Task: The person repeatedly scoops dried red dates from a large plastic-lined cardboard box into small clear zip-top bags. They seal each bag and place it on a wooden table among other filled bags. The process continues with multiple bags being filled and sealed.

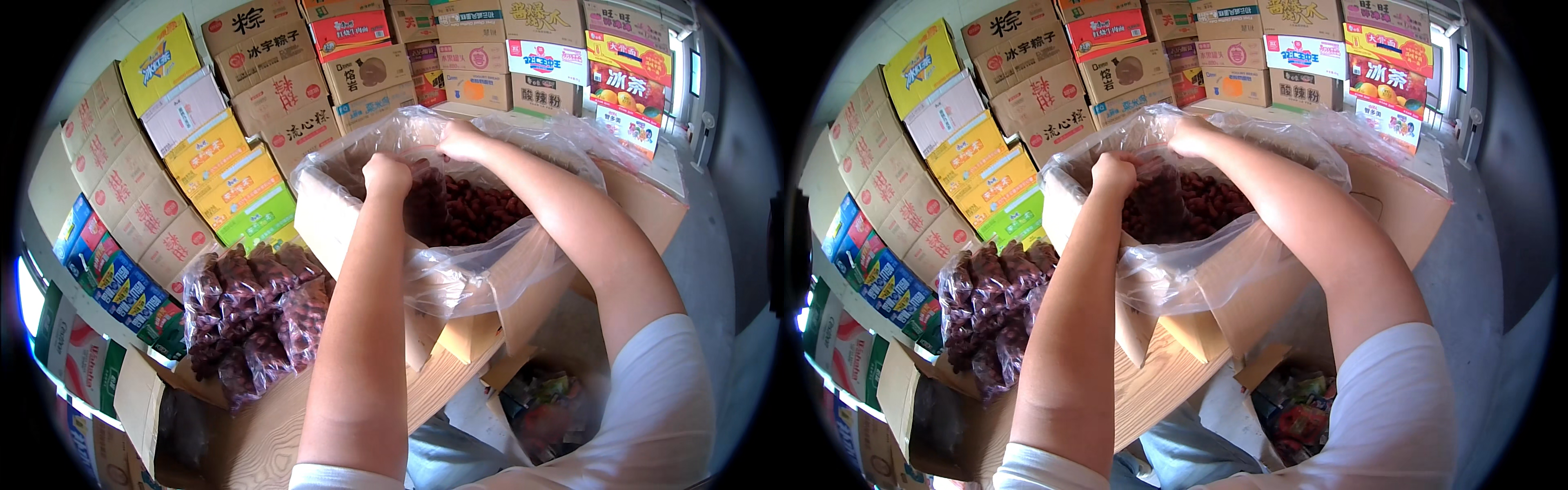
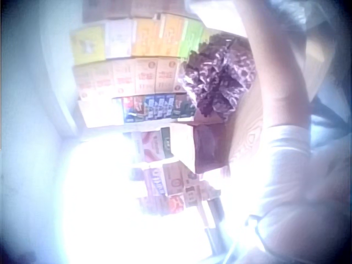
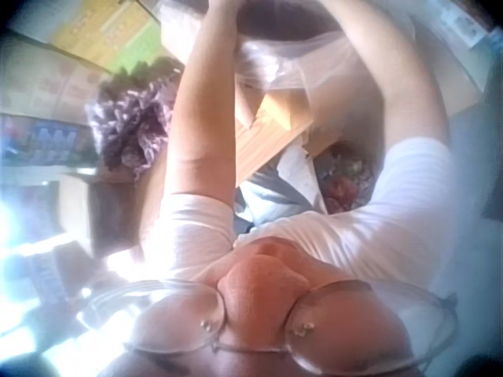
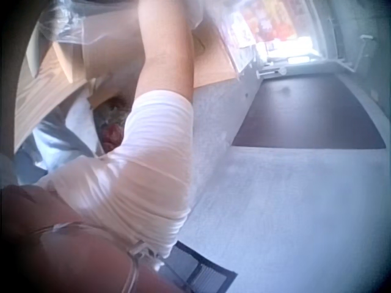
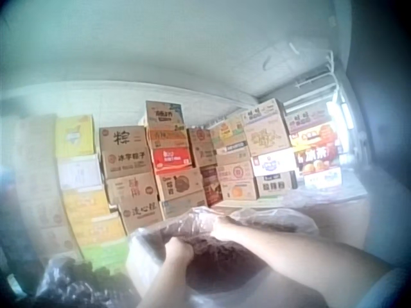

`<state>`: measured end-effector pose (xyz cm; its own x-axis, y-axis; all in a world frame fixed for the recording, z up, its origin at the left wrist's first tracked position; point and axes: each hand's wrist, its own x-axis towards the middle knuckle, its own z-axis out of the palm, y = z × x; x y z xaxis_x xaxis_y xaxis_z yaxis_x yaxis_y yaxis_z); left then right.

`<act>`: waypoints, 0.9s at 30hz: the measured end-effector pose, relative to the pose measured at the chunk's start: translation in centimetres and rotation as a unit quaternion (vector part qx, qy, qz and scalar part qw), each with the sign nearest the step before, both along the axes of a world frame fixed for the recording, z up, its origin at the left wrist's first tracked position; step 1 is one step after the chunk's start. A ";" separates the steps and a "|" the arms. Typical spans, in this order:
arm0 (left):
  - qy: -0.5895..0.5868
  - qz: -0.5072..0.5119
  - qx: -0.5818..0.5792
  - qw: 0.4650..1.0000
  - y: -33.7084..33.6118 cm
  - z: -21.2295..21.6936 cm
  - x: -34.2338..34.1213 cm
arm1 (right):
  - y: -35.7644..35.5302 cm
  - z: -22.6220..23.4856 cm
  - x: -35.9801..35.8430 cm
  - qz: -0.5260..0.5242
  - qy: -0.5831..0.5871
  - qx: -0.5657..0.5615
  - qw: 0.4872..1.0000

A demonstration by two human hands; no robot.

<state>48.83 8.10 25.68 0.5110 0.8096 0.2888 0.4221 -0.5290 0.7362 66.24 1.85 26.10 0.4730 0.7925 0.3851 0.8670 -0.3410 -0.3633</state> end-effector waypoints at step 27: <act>0.033 0.132 0.187 0.973 -6.3 13.5 -32.2 | -6.2 13.6 -30.6 0.142 -0.034 0.113 0.983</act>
<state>16.67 1.84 39.18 0.3267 0.7599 0.5620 0.6197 -0.6212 0.4797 35.61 -4.39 39.70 0.2120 0.7791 0.5900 0.9407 0.0009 -0.3392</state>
